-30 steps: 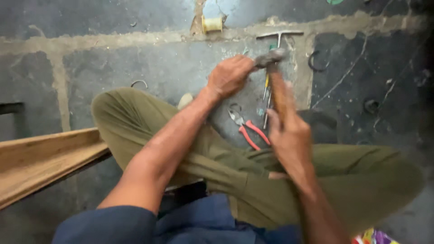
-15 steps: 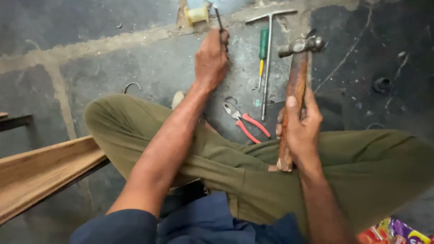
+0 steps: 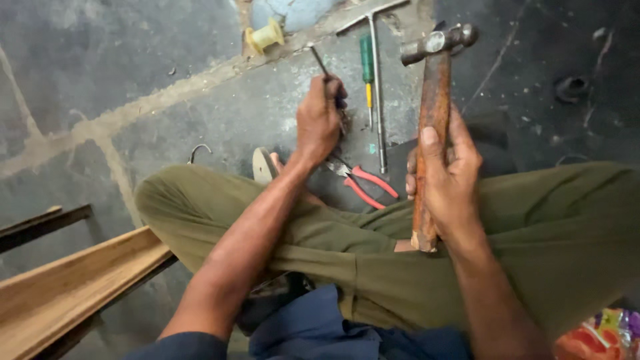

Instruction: The person sits on the floor and uses a hammer to repeatedly strike a small metal object held in the left hand. The person adjusts the object's position and continues hammering throughout the clip.

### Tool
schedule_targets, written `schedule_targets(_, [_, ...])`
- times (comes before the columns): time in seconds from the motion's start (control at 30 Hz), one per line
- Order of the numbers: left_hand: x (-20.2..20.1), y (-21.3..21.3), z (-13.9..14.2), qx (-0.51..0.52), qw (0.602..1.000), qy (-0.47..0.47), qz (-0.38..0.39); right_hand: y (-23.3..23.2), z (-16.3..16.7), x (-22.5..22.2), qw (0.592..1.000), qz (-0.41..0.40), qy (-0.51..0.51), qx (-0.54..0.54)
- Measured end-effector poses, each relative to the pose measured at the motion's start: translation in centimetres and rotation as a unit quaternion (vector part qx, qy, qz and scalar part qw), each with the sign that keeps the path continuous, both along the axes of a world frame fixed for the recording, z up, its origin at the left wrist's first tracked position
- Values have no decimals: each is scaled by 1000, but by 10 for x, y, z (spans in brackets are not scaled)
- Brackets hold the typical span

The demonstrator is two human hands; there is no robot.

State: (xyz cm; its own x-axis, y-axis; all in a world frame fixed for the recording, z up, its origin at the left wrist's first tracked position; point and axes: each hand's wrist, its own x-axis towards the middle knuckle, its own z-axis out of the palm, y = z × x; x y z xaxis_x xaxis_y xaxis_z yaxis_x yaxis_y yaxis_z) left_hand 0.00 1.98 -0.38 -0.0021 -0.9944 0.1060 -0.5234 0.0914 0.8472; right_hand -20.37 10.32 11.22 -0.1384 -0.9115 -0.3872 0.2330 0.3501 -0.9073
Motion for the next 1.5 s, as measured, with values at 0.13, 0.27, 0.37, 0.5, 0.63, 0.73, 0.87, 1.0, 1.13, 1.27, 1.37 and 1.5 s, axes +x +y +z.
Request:
schedule_targets(0.13, [3,-5,3,-15,998,54,-9,0,3,-7,1000,-16,-16,-5])
schedule_targets(0.27, [5,-6,6,5,998,70,-6,2,8,-13,999,-17,-44,-25])
schedule_targets(0.37, [6,-5,9,22,995,100,-21,3,10,-16,999,-13,-50,-19])
schedule_targets(0.5, [8,-7,12,-43,996,45,-68,3,10,-18,998,-8,-44,-38])
schedule_targets(0.63, [8,-8,15,-27,994,63,-88,3,8,-18,998,-4,-38,-42])
schedule_targets(0.73, [7,-7,17,-18,989,104,-107,3,8,-18,999,3,-26,-45])
schedule_targets(0.87, [8,-6,18,5,988,107,-108,2,8,-17,999,4,-24,-33])
schedule_targets(1.0, [10,-6,17,-11,990,57,-128,1,8,-16,999,8,-27,-36])
schedule_targets(1.13, [10,-7,15,-27,990,23,-135,0,7,-15,999,5,-28,-36])
schedule_targets(1.27, [10,-6,16,21,992,18,-119,0,7,-16,999,3,-35,-41])
schedule_targets(1.37, [11,-6,17,4,989,3,-146,0,6,-16,999,14,-13,-44])
schedule_targets(1.5, [15,-11,17,-70,978,-36,-193,2,3,-14,999,7,-21,-49])
